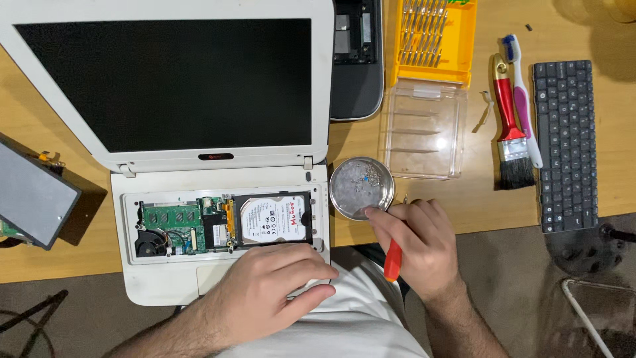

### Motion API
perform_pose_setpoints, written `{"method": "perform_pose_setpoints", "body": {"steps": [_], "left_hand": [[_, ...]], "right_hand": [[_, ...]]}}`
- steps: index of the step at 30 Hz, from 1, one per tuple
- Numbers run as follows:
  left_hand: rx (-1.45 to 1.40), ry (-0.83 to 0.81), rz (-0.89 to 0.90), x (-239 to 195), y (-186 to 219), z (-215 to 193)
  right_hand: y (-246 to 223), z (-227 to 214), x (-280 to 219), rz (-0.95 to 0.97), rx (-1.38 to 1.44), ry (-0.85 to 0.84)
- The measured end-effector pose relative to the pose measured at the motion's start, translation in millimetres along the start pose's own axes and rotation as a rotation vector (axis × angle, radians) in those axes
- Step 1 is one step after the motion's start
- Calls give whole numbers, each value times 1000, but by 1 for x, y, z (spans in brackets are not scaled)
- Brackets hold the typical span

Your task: The person removes a metal cover from a white laptop using a screwdriver, then unscrews and removes a hard drive. They place the cover back on the laptop and secure it with screws before closing the device.

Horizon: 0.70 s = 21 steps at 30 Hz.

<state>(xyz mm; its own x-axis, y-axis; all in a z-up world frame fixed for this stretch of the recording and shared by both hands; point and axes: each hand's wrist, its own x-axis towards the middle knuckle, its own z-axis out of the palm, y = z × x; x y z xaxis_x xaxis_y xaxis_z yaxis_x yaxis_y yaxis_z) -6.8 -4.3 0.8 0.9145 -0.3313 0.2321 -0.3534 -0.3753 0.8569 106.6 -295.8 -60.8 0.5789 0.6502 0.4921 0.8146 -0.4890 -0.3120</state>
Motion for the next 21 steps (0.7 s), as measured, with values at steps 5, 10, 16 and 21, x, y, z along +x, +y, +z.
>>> {"method": "perform_pose_setpoints", "body": {"steps": [5,10,16,21], "left_hand": [[-7,-7,5,0,0,0],[14,3,9,-1,-1,1],[7,-2,0,-1,0,1],[7,3,-1,-1,0,0]], "right_hand": [[4,-1,7,0,4,-8],[11,-3,11,20,28,-11],[12,-11,22,51,6,-34],[17,-25,4,180,177,-27]]}}
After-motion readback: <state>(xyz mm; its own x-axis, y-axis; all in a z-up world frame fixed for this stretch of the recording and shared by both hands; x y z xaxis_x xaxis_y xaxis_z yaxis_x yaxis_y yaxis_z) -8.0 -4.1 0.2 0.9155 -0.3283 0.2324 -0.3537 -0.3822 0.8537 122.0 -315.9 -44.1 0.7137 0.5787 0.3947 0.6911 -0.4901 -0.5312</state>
